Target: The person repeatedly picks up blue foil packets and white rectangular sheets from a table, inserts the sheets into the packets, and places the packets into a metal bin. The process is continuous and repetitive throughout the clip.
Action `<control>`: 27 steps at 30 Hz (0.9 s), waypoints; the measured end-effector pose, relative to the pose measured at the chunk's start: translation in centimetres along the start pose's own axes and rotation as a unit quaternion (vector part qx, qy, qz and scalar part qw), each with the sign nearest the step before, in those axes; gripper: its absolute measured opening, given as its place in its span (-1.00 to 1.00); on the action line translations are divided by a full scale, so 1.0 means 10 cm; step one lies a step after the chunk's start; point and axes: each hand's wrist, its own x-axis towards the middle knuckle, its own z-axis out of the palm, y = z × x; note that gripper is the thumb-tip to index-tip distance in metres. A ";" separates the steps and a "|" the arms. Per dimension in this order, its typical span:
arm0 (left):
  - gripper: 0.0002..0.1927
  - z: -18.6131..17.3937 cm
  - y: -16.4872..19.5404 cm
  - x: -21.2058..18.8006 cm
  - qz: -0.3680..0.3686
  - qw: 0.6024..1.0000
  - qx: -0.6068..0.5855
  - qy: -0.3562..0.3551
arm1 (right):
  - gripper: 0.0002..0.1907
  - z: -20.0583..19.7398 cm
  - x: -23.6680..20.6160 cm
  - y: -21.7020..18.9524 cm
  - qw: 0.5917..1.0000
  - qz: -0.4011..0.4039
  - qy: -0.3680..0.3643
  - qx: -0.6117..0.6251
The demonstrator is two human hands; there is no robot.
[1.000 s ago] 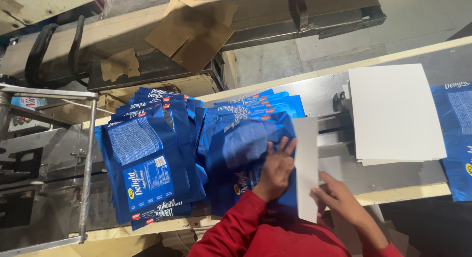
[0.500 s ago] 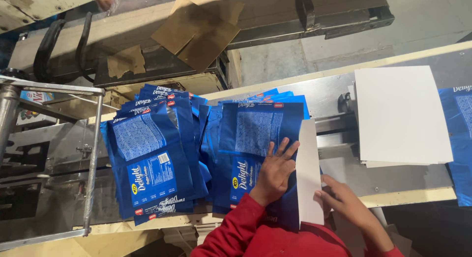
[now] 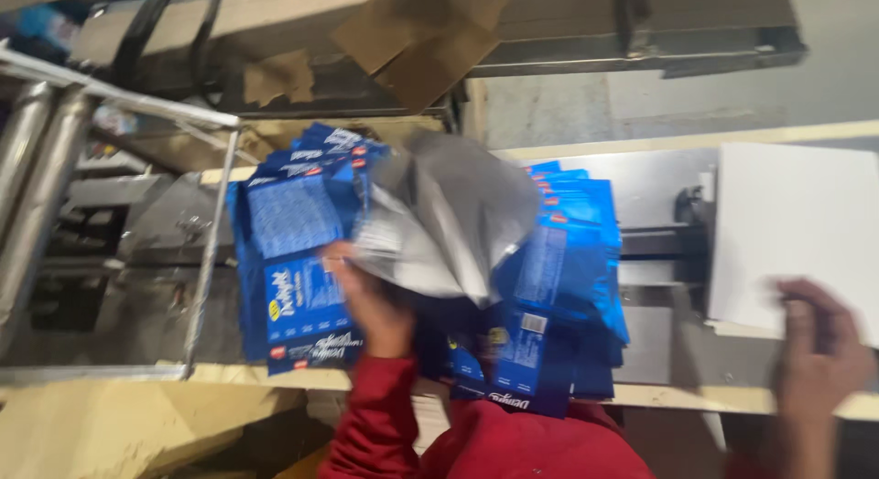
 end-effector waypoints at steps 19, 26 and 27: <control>-0.45 -0.74 -0.18 1.14 0.154 0.700 0.629 -0.301 | 0.15 0.15 0.40 0.68 0.780 -0.037 -0.140 -0.609; -0.89 0.40 -0.45 0.02 0.316 0.806 0.300 -0.401 | -0.02 0.32 0.33 0.54 0.837 -0.023 -0.154 -0.524; -0.77 0.57 -0.58 -0.23 0.312 0.782 0.290 -0.456 | -0.09 0.31 0.31 0.51 0.828 -0.033 -0.157 -0.538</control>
